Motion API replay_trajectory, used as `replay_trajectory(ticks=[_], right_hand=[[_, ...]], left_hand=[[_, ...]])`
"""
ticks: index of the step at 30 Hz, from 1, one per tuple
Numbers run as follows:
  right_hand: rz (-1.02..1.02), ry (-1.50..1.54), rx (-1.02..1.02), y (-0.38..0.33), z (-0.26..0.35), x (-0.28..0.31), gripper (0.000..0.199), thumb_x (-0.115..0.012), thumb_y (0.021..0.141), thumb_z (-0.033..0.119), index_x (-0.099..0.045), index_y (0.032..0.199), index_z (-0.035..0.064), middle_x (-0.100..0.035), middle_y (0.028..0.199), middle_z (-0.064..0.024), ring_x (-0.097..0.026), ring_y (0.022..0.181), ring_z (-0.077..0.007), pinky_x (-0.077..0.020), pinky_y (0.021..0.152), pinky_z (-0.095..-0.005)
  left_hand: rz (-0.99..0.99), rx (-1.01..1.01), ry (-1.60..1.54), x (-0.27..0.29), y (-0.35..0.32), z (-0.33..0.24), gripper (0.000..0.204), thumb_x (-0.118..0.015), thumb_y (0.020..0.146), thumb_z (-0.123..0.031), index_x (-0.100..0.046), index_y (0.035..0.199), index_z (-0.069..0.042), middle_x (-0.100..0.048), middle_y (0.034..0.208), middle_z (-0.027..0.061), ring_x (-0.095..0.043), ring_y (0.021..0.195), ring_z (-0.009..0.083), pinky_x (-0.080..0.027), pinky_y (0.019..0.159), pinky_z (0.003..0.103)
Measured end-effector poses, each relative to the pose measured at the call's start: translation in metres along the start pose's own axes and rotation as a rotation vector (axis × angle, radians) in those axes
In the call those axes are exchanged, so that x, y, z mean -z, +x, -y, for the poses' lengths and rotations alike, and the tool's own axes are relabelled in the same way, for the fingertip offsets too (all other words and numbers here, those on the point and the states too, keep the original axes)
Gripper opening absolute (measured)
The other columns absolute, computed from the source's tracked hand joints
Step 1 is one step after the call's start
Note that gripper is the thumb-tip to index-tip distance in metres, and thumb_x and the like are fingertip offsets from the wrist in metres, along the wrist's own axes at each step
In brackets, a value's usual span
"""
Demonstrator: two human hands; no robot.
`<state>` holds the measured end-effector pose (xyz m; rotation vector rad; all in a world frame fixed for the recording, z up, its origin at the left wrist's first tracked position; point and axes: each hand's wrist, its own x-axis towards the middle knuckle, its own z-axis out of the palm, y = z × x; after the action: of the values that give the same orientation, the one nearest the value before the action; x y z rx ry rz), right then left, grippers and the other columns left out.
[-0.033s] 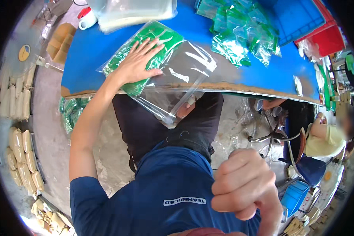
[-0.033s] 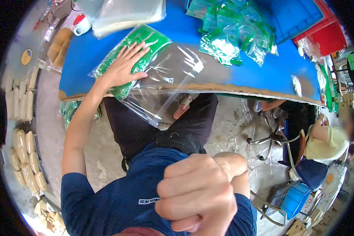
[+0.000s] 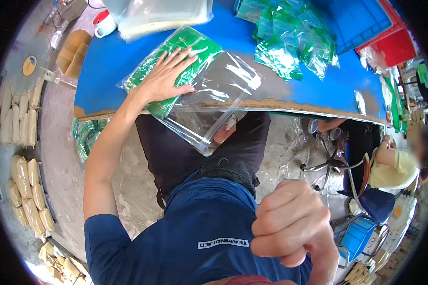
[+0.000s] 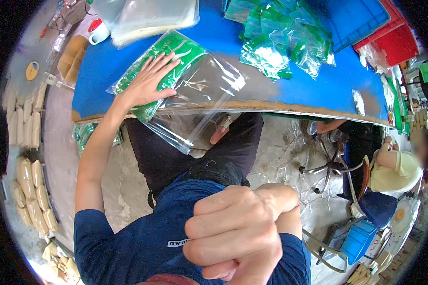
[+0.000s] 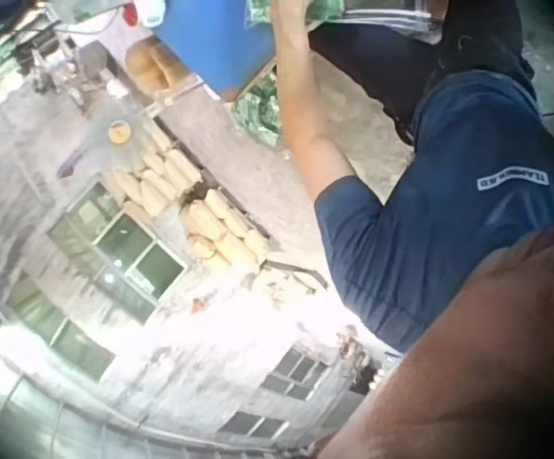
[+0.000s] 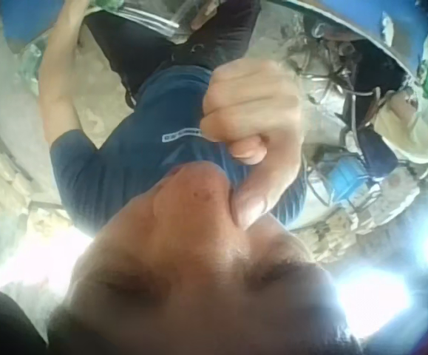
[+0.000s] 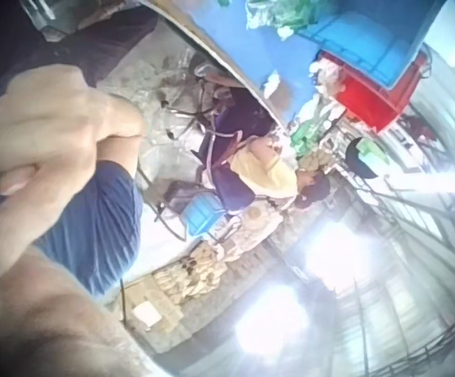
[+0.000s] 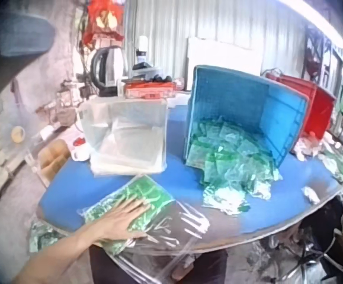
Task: Sorting, stacking, and packing small green plastic bags into a larger clear bag.
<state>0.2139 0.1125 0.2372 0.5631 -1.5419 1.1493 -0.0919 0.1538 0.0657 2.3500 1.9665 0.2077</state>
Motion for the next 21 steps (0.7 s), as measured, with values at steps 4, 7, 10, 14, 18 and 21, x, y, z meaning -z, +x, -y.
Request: replay_trajectory(ticks=[4,7,10,14,18,21], right_hand=[[0.120,-0.008,-0.087,-0.017,0.018,0.018,0.037,-0.048,0.095,0.002,-0.047,0.130,0.0138,-0.062,0.060,-0.0111,-0.051,0.042,-0.0194,-0.0411,0.041,-0.0290],[0.188,0.159,-0.024,-0.013,0.018,0.028,0.028,-0.046,0.095,-0.002,-0.047,0.119,0.0115,-0.060,0.061,-0.0162,-0.049,0.043,-0.0208,-0.0358,0.040,-0.0290],[0.182,0.411,-0.094,-0.012,0.020,0.029,0.025,-0.045,0.095,-0.004,-0.048,0.115,0.0102,-0.059,0.062,-0.0195,-0.048,0.044,-0.0221,-0.0298,0.040,-0.0294],[0.147,0.493,-0.110,-0.014,0.022,0.034,0.018,-0.045,0.096,-0.002,-0.051,0.109,0.0086,-0.060,0.065,-0.0216,-0.048,0.045,-0.0222,-0.0280,0.040,-0.0307],[-0.246,0.342,-0.155,-0.002,0.028,0.011,0.030,-0.047,0.100,-0.001,-0.068,0.116,0.0126,-0.060,0.061,-0.0086,-0.039,0.037,-0.0105,-0.0217,0.036,-0.0259],[-0.158,0.366,-0.189,-0.004,0.030,0.021,0.023,-0.052,0.101,0.006,-0.067,0.117,0.0115,-0.058,0.060,-0.0042,-0.039,0.039,-0.0080,-0.0208,0.037,-0.0245]], left_hand=[[0.062,-0.075,-0.032,0.015,-0.006,0.000,0.087,-0.069,0.083,-0.036,-0.026,0.157,-0.021,-0.018,0.164,0.0075,-0.016,0.151,0.0315,-0.009,0.124,0.048],[0.088,-0.075,0.009,0.021,-0.012,0.001,0.086,-0.068,0.083,-0.034,-0.026,0.157,-0.021,-0.019,0.164,0.0073,-0.017,0.151,0.0318,-0.009,0.124,0.048],[0.081,-0.063,0.023,0.023,-0.018,-0.002,0.084,-0.066,0.085,-0.036,-0.026,0.157,-0.022,-0.018,0.164,0.0071,-0.016,0.151,0.0317,-0.009,0.124,0.048],[0.082,-0.051,0.036,0.023,-0.019,-0.004,0.083,-0.065,0.085,-0.039,-0.028,0.156,-0.020,-0.018,0.164,0.0078,-0.016,0.151,0.0317,-0.010,0.124,0.049],[0.083,-0.038,0.032,0.025,-0.022,-0.006,0.082,-0.066,0.084,-0.038,-0.029,0.155,-0.018,-0.020,0.164,0.0083,-0.017,0.150,0.0319,-0.011,0.124,0.049],[0.079,-0.032,0.038,0.025,-0.020,-0.006,0.082,-0.066,0.084,-0.036,-0.030,0.155,-0.018,-0.020,0.163,0.0090,-0.018,0.150,0.0315,-0.011,0.124,0.049]])
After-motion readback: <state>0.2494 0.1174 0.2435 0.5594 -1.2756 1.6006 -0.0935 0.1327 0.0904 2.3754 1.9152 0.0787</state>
